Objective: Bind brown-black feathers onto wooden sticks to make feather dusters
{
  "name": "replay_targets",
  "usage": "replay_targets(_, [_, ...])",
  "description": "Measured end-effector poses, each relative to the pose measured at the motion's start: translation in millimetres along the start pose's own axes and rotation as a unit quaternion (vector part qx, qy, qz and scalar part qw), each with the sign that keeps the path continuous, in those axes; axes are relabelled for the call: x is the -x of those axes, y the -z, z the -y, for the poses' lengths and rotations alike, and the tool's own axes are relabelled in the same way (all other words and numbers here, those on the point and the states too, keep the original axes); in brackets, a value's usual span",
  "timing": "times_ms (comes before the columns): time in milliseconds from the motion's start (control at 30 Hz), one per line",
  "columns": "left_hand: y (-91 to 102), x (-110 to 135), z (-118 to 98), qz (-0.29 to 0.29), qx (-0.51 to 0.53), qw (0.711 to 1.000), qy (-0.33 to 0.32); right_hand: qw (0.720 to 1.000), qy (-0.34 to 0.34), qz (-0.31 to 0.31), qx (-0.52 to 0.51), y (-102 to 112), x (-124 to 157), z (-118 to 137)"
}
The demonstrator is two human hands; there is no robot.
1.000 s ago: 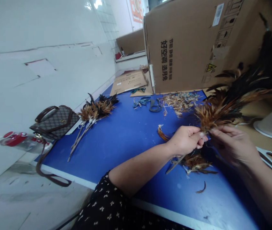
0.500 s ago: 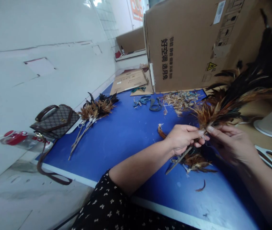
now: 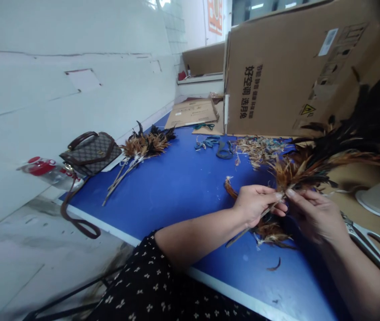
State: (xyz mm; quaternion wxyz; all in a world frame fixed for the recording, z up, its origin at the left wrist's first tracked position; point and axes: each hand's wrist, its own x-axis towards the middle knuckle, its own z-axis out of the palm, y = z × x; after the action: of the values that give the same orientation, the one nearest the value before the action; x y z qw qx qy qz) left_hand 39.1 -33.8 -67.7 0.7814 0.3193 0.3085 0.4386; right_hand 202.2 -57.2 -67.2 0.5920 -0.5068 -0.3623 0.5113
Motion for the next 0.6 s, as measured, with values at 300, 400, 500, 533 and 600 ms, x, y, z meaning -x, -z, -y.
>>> replay_targets(300, [0.6, 0.3, 4.4, 0.038, 0.023, 0.999, -0.01, 1.0, -0.014, 0.004, -0.004, -1.5, 1.4, 0.8])
replay_targets(400, [0.0, -2.0, 5.8, 0.046, 0.009, 0.999, -0.012, 1.0, -0.019, 0.01, -0.005, 0.5, 0.9, 0.8])
replay_targets(500, [-1.1, -2.7, 3.7, 0.049, -0.006, 0.999, -0.001, 1.0, -0.021, 0.02, -0.004, 2.5, 0.7, 0.3])
replay_targets(533, [-1.4, -2.5, 2.2, 0.052, -0.01, 0.999, 0.007, 1.0, -0.021, 0.02, -0.004, 3.1, 0.7, 0.0])
replay_targets(600, [-1.7, -1.7, -1.5, 0.063, -0.018, 0.998, 0.024, 1.0, -0.02, 0.017, -0.005, 3.8, 0.5, -0.8])
